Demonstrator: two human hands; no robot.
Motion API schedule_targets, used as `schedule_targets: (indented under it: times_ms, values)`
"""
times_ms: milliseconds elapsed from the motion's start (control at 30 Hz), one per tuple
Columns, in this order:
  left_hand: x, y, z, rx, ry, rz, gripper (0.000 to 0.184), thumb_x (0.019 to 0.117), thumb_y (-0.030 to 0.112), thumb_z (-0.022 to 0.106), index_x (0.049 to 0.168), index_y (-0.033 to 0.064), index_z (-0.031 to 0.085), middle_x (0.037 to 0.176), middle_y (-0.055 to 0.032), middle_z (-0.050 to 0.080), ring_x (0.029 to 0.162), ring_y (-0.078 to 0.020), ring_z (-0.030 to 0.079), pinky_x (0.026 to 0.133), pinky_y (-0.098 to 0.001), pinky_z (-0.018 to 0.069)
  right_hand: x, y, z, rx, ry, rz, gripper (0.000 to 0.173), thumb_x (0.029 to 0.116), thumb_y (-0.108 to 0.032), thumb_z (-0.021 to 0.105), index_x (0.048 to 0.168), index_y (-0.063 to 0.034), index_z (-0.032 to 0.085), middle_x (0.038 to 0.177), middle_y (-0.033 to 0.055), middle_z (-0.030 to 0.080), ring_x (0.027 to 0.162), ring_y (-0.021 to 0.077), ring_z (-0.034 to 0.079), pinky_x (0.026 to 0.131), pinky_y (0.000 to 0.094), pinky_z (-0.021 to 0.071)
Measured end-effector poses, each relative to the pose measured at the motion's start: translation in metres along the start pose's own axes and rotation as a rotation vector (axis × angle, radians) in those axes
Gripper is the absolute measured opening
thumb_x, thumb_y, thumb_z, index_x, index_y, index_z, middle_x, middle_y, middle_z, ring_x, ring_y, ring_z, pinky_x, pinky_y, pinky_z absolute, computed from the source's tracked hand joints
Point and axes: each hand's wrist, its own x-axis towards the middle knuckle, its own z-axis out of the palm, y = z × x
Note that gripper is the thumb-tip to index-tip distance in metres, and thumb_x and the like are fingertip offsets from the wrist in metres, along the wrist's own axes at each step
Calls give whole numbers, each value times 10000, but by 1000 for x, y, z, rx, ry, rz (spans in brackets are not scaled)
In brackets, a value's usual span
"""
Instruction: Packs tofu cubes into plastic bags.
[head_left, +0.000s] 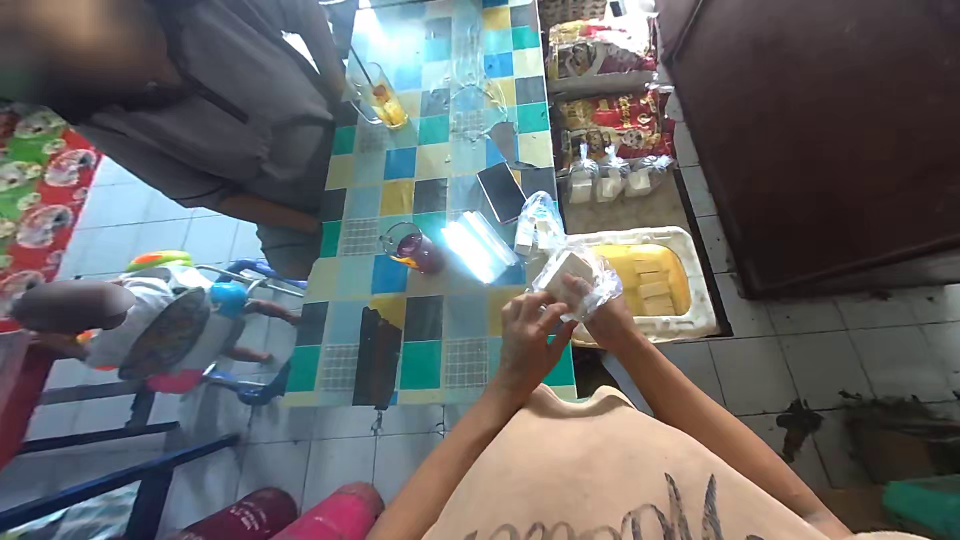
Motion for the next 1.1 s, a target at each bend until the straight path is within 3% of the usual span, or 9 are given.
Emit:
schedule_targets:
  times_ms: [133,233,300,400,500,667,767,900,1100]
  values:
    - [-9,3,-6,-153,-122,-7,279,971,257,612,1036,42,777,1050,-138,742,1009,-266,702,896,-436,550,-1,5,2,-3,1,13,284,1034,-73,550,1317,-55,550,1045,38,704,914,112,692,825,313,596]
    - [1,12,-21,-322,58,-346,448,926,275,660,1179,-93,626,1160,-237,644,1092,-290,617,925,-429,509,-1,5,-6,-37,-79,17,320,1009,-67,589,1325,-26,561,1081,66,716,958,137,703,862,333,602]
    - [19,12,-35,-489,-15,-634,541,968,279,624,1373,-46,475,1281,-199,573,1150,-251,561,941,-425,475,-5,4,-8,-111,-127,31,300,1003,-45,571,1302,-13,569,1069,70,712,948,132,699,860,334,600]
    - [36,9,-36,-862,-67,-891,262,1087,179,442,1246,32,591,1040,-54,657,917,-109,641,841,-307,548,-10,-3,-4,-242,-153,46,243,979,-4,586,1221,-19,603,979,37,697,871,92,679,801,291,590]
    - [40,7,-32,-1137,-26,-1066,331,1122,237,326,1178,63,601,908,-34,680,800,-121,679,753,-291,581,-10,-14,-7,-348,-238,-3,293,932,54,623,1219,-4,628,999,42,724,887,85,698,819,279,603]
    - [28,0,-24,-1304,-80,-1001,507,1116,432,249,1335,101,563,1070,-32,709,934,-128,699,841,-308,578,-12,-26,-5,-437,-207,-49,315,919,80,639,1223,1,611,995,42,714,881,64,687,812,264,594]
    - [22,-1,-19,-1331,-48,-986,454,1126,370,263,1466,134,449,1244,-29,685,1034,-105,691,903,-277,561,-15,-23,-4,-380,-94,-38,263,954,64,585,1206,-8,592,955,40,696,853,78,678,788,282,589]
    - [24,5,-17,-1265,104,-1107,283,1121,235,358,1244,100,574,1024,-33,700,850,-116,690,774,-284,578,-15,-24,-1,-505,-140,-77,317,874,107,647,1170,-4,629,933,25,710,832,51,680,773,261,591]
    - [23,-3,-14,-1273,42,-1068,353,1127,298,321,1265,103,582,1028,-45,712,835,-123,691,769,-285,574,-3,-36,0,-838,-284,-4,345,853,65,743,1180,4,651,990,99,703,897,132,675,839,356,574]
